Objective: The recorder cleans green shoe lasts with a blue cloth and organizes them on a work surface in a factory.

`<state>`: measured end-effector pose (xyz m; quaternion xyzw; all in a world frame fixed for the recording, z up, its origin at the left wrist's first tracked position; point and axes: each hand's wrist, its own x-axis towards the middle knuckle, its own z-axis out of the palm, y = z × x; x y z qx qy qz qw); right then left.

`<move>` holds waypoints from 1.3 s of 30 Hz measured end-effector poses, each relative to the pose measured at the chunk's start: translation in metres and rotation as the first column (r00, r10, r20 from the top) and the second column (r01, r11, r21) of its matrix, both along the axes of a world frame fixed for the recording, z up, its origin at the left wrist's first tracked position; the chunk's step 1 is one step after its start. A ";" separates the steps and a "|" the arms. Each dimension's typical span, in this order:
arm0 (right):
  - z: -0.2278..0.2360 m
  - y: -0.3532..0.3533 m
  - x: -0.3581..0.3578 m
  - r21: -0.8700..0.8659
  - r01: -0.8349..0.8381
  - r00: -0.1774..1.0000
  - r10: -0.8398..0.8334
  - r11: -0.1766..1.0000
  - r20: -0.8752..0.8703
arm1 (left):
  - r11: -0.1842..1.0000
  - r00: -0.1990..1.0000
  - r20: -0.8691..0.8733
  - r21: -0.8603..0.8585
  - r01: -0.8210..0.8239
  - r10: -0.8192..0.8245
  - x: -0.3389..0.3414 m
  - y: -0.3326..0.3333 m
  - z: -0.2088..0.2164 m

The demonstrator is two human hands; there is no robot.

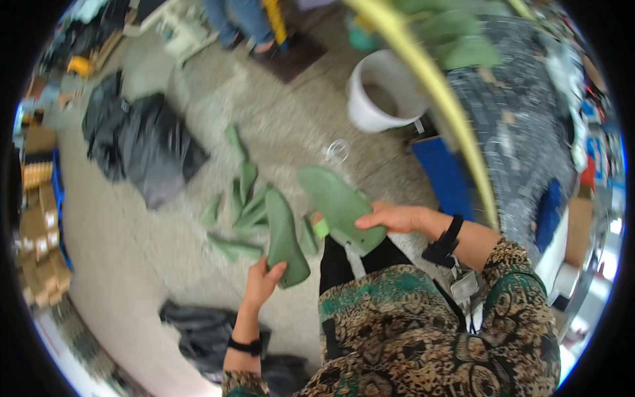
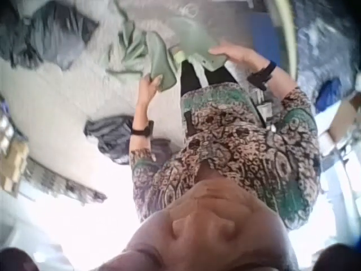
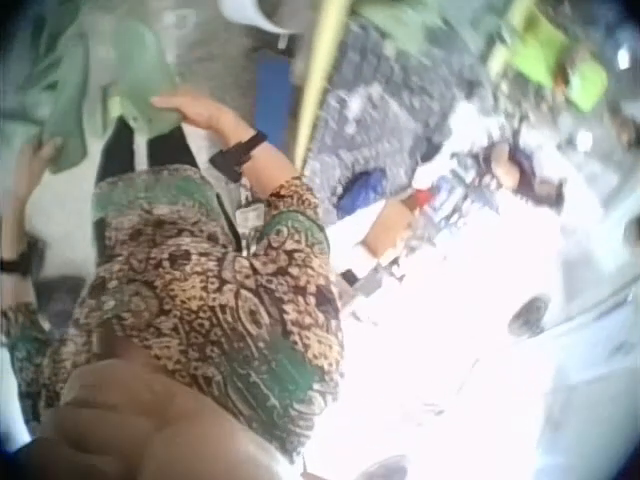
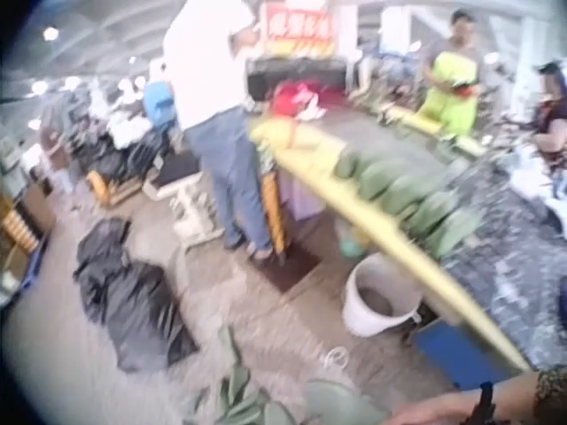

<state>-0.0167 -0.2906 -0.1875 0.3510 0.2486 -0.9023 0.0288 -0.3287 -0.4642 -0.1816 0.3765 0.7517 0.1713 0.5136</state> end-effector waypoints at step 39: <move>0.135 -0.049 0.214 0.398 -0.194 0.978 0.147 0.897 0.144 | 0.905 0.757 -0.540 0.022 -0.425 0.369 0.224 -0.181 -0.099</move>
